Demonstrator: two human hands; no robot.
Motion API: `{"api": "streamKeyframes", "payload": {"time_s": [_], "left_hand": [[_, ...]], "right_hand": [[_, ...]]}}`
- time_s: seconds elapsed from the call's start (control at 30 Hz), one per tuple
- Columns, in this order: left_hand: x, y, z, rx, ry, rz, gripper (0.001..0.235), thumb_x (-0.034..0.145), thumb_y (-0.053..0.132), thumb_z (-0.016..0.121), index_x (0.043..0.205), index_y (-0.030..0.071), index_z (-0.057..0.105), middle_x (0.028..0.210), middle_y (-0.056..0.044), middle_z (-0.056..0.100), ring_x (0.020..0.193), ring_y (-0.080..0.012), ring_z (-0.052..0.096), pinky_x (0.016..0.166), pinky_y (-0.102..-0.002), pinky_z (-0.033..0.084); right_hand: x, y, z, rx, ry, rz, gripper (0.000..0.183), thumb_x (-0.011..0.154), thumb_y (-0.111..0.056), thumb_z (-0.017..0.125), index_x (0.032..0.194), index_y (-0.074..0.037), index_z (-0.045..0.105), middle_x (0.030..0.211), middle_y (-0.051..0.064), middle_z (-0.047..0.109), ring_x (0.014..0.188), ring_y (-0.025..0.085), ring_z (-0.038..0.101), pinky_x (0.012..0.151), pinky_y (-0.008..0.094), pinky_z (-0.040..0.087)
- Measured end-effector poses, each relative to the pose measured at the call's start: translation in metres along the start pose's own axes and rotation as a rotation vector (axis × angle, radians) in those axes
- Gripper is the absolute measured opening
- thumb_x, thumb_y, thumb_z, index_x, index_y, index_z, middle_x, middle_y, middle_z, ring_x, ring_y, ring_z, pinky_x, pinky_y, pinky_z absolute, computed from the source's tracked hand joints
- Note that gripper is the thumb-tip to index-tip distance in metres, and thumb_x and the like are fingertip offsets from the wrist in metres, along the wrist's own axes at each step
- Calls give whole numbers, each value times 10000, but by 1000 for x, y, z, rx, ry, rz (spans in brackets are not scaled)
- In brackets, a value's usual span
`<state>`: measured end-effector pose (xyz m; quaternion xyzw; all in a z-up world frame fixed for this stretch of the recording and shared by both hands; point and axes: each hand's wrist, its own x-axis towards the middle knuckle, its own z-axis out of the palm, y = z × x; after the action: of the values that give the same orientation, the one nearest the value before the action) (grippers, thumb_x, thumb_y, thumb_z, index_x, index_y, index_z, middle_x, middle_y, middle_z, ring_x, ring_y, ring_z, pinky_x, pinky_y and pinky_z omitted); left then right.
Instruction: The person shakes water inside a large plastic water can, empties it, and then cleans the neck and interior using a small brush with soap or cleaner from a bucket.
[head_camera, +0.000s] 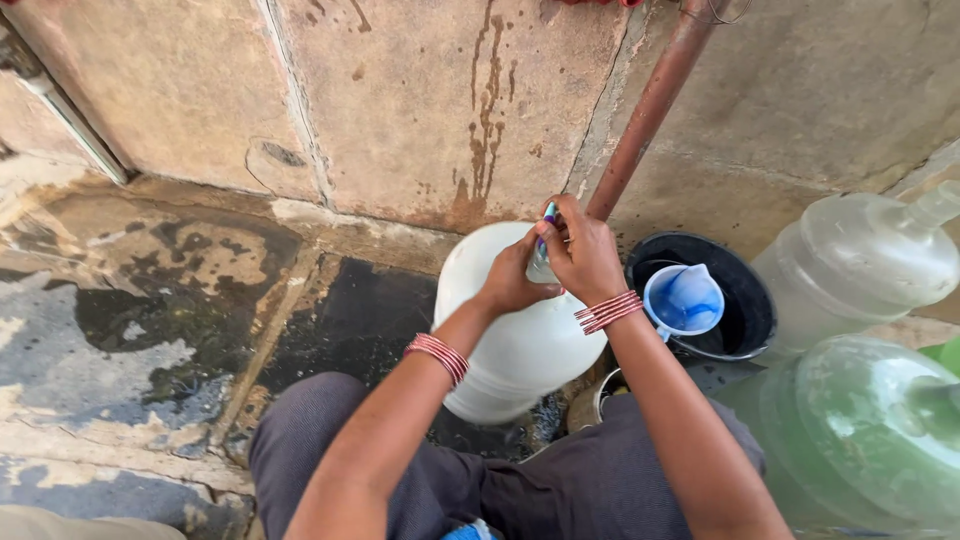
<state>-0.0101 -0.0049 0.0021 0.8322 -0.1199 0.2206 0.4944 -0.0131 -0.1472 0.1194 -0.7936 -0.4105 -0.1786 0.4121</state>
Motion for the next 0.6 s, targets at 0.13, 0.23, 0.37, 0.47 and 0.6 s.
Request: {"api": "streamKeyframes", "payload": {"time_s": [0.13,0.23,0.37,0.47,0.6], "left_hand": [[8,-27,-5,61,-162,164,1107,632,311,932,1539,47,355,1404,-219,608,1315,-367,577,1124,-409,452],[5,-34,-9,111,-108,168,1072,628,321,968,1509,83,407,1376,-202,620,1322,-378,549,1222,-477,261],[-2,-39,-7,7,-132,-14,799,685,320,915,1382,127,574,1328,-117,713,1330,-328,595,1211,-530,178],[-4,-47,-6,43,-77,-28,687,668,363,916,1262,134,657,1223,-111,736,1231,-319,651,1179,-501,314],[-23,-35,-8,37,-142,-18,617,681,423,908,1180,124,702,1158,-108,752,1147,-308,687,1133,-510,367]], "right_hand": [[-6,8,-2,168,38,94,175,1028,-191,640,1100,-39,594,868,159,696,776,292,750,636,362,619],[-15,10,5,129,26,-19,174,1059,-216,629,1080,-46,598,832,158,680,732,286,724,631,371,575],[-25,-4,15,27,-40,97,188,1023,-257,644,1026,-70,660,720,160,660,606,291,678,561,384,511],[-29,-17,12,-38,-80,89,183,991,-263,653,987,-85,698,661,154,664,592,290,688,565,392,510],[-37,-24,7,-98,-122,103,196,1028,-268,660,1012,-77,700,717,183,666,645,325,674,594,404,496]]}}
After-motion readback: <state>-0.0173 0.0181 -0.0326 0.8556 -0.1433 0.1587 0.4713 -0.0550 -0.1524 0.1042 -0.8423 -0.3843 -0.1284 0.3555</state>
